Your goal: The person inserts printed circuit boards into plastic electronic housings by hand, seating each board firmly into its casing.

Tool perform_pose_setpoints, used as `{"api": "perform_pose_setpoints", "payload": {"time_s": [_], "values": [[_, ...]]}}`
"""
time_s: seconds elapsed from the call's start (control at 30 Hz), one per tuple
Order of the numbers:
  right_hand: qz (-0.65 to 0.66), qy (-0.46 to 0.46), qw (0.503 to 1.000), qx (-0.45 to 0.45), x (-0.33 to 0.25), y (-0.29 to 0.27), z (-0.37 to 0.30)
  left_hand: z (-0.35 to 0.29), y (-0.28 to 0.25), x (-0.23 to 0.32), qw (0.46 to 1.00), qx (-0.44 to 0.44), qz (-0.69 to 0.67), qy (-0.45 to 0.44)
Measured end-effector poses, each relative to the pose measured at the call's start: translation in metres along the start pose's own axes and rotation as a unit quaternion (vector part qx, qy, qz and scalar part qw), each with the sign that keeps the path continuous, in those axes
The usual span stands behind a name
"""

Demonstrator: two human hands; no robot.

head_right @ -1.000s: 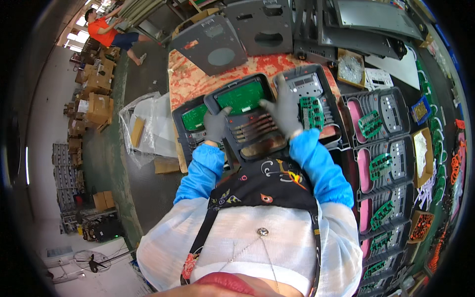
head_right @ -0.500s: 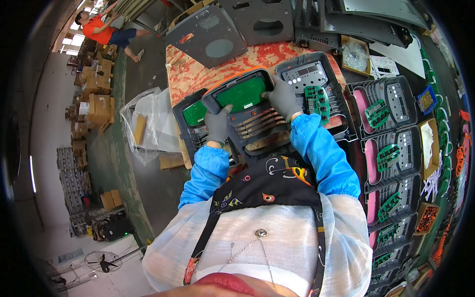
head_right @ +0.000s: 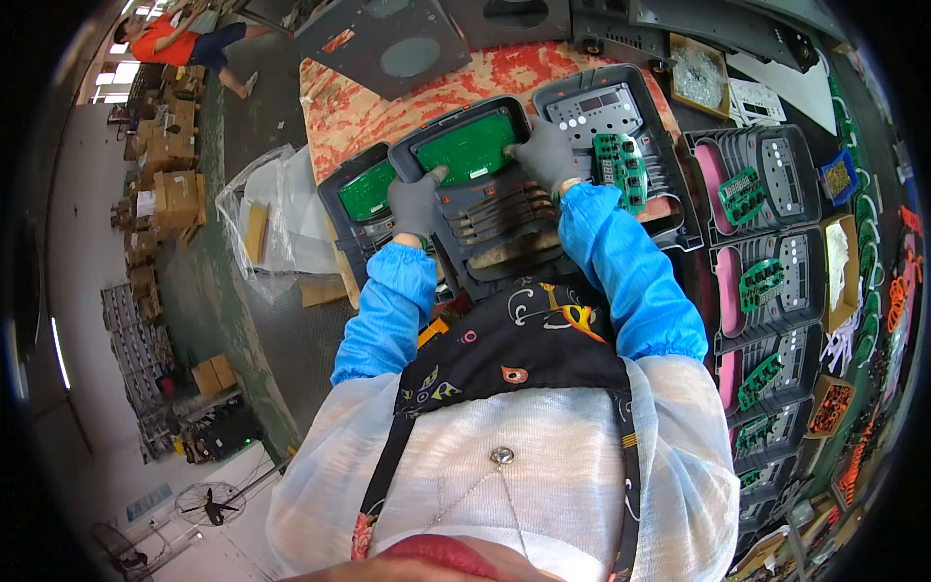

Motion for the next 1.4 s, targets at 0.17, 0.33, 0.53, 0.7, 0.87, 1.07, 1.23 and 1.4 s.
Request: {"api": "perform_pose_setpoints", "payload": {"time_s": [0.17, 0.33, 0.53, 0.7, 0.87, 1.07, 1.23, 1.4], "values": [[-0.059, 0.021, 0.998, 0.011, 0.009, 0.008, 0.012, 0.015, -0.002, -0.015, 0.999, 0.003, 0.045, -0.018], [-0.242, 0.043, 0.968, 0.058, 0.008, 0.011, 0.018, 0.021, 0.001, -0.007, 0.974, -0.024, 0.195, -0.111], [-0.320, 0.101, 0.942, 0.031, 0.016, 0.020, 0.029, 0.050, 0.008, -0.029, 0.959, -0.018, 0.265, -0.099], [-0.324, 0.096, 0.941, 0.036, 0.016, 0.029, 0.036, 0.047, 0.007, -0.017, 0.955, -0.031, 0.289, -0.062], [-0.297, 0.088, 0.950, 0.041, 0.012, 0.047, 0.040, 0.027, -0.004, 0.007, 0.954, -0.023, 0.294, -0.054], [-0.245, 0.064, 0.967, 0.018, -0.005, 0.036, 0.023, 0.005, 0.006, 0.037, 0.962, -0.002, 0.263, 0.072], [-0.296, -0.154, 0.917, 0.216, -0.046, -0.041, -0.059, -0.029, 0.033, 0.091, 0.953, -0.033, 0.218, 0.206], [-0.526, 0.045, 0.811, 0.250, 0.008, -0.071, -0.095, -0.022, 0.092, 0.105, 0.899, -0.092, 0.248, 0.349]]}}
Point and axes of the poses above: each hand's wrist, its own z-axis towards the middle knuckle, its own y-axis out of the palm, x = y × z, the point moved 6 cm from there along z, towards the middle knuckle, and after that the axes turned 2 degrees about -x, right-handed, at the moved point
